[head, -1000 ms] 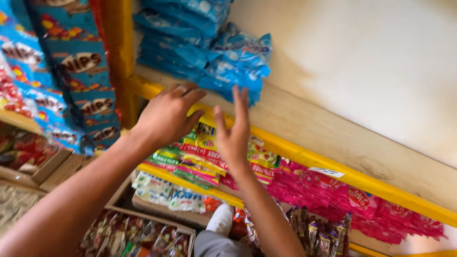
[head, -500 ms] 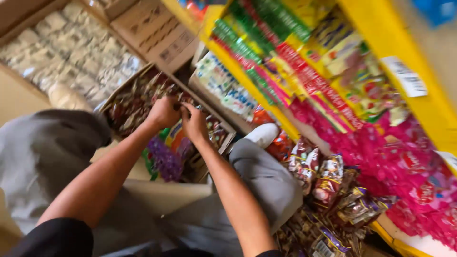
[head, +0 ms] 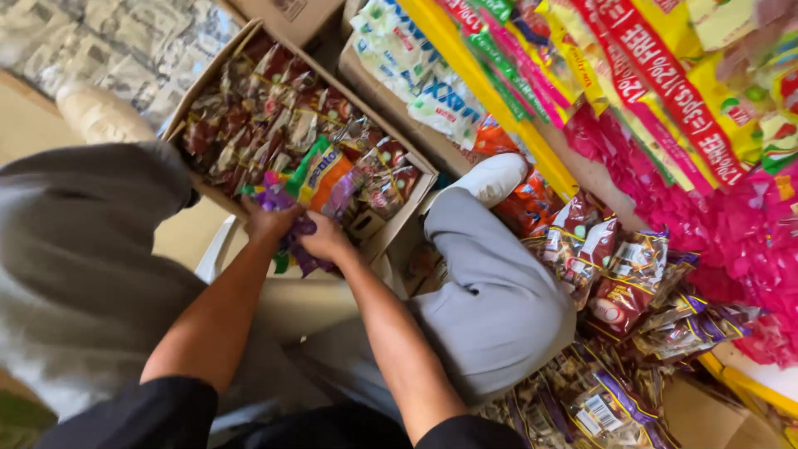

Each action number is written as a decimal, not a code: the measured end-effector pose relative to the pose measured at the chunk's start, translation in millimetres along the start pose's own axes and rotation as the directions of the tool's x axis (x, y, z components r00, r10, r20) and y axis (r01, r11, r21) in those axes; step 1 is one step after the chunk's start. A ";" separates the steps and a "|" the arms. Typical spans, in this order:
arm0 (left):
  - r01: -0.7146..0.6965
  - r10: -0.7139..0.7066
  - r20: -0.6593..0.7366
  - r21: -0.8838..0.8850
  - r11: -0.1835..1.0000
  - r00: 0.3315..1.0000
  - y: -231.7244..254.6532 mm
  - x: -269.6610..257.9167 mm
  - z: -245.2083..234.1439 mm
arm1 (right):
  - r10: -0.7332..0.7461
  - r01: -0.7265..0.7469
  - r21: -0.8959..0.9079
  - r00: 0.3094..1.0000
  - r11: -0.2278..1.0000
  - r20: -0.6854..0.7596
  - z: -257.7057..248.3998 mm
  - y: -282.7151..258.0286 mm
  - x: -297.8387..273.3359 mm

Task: The recorder is restocking candy and snack bags onto the lower shelves of a store aisle from boxes on the floor.

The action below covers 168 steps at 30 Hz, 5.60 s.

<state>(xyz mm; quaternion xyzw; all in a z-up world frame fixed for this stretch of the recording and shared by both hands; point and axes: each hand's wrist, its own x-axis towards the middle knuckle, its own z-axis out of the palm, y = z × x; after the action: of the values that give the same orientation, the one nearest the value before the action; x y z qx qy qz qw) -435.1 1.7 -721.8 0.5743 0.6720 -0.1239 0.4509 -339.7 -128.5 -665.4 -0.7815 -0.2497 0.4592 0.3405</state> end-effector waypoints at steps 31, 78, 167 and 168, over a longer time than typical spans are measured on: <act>-0.513 0.507 0.098 0.273 0.814 0.856 208.4 -75.9 -156.6 | 0.325 0.159 0.871 0.884 0.465 -0.335 -54.9 -38.1 87.6; -0.274 0.783 0.447 -0.762 0.587 0.434 227.0 -213.0 -278.1 | -0.249 0.240 0.786 0.962 0.569 -0.114 -220.5 -299.9 -104.0; -0.335 0.736 0.467 -0.678 0.654 0.491 227.3 -204.6 -255.5 | -0.320 0.390 0.575 0.920 0.719 -0.224 -199.9 -295.1 -100.8; -0.380 0.756 0.436 -0.674 0.634 0.487 226.6 -202.8 -255.1 | -0.324 0.400 0.563 0.916 0.723 -0.234 -199.2 -299.0 -101.3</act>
<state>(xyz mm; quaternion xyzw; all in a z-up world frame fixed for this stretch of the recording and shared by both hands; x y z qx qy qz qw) -366.6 112.7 -346.9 0.5446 0.2201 0.0108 0.8092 -232.0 -67.7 -313.2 -0.5949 -0.2186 0.3912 0.6673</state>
